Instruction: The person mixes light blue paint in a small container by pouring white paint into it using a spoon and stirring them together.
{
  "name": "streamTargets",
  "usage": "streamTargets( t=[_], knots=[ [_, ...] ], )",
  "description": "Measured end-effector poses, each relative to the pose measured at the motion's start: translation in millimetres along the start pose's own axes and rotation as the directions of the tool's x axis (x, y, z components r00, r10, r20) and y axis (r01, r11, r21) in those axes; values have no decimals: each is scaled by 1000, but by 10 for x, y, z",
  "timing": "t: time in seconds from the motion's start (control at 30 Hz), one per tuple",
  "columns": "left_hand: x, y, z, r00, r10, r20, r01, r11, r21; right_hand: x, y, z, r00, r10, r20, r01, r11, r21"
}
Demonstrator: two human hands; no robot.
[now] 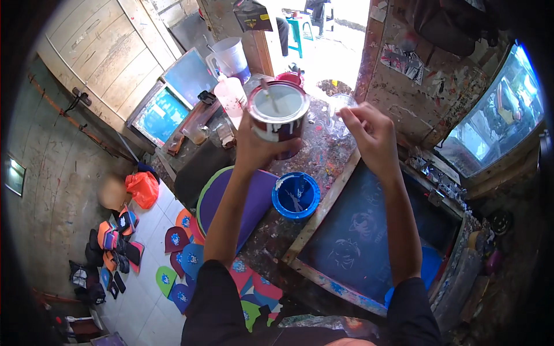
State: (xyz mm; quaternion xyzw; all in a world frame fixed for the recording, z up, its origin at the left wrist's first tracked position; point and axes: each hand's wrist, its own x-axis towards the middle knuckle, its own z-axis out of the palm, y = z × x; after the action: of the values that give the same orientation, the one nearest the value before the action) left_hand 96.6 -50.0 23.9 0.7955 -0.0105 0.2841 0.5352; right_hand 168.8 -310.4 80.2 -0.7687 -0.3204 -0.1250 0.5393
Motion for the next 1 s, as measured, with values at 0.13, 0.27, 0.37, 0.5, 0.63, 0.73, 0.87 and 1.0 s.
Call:
streamTargets(
  t=[0.13, 0.27, 0.37, 0.5, 0.63, 0.73, 0.87, 1.0],
  knots=[
    [118, -385, 379, 998, 55, 13, -56, 987, 148, -393, 373, 3, 997, 79, 25, -79, 997, 4],
    [-43, -733, 714, 997, -77, 12, 74, 982, 176, -751, 499, 144, 946, 187, 265, -204, 978, 40],
    [-131, -932, 837, 995, -87, 53, 78, 986, 148, -795, 407, 356, 902, 188, 390, -206, 979, 4],
    [-227, -1125, 868, 995, -98, 18, 97, 994, 49, -732, 414, 651, 896, 77, 437, -71, 997, -30],
    [-308, -1319, 847, 993, -96, 64, 98, 995, -34, -734, 458, 794, 899, -152, 411, 170, 985, -6],
    [-558, -1683, 562, 975, -180, 129, 177, 984, 38, -729, 206, 801, 809, 28, 588, -7, 999, -38],
    [-949, -940, 96, 873, -450, 187, 487, 819, -304, -660, 255, 735, 928, 41, 371, 37, 979, -199],
    [-1805, -615, -93, 940, -341, 11, 310, 841, -444, -611, 214, 737, 844, 136, 519, -80, 988, -129]
  ],
)
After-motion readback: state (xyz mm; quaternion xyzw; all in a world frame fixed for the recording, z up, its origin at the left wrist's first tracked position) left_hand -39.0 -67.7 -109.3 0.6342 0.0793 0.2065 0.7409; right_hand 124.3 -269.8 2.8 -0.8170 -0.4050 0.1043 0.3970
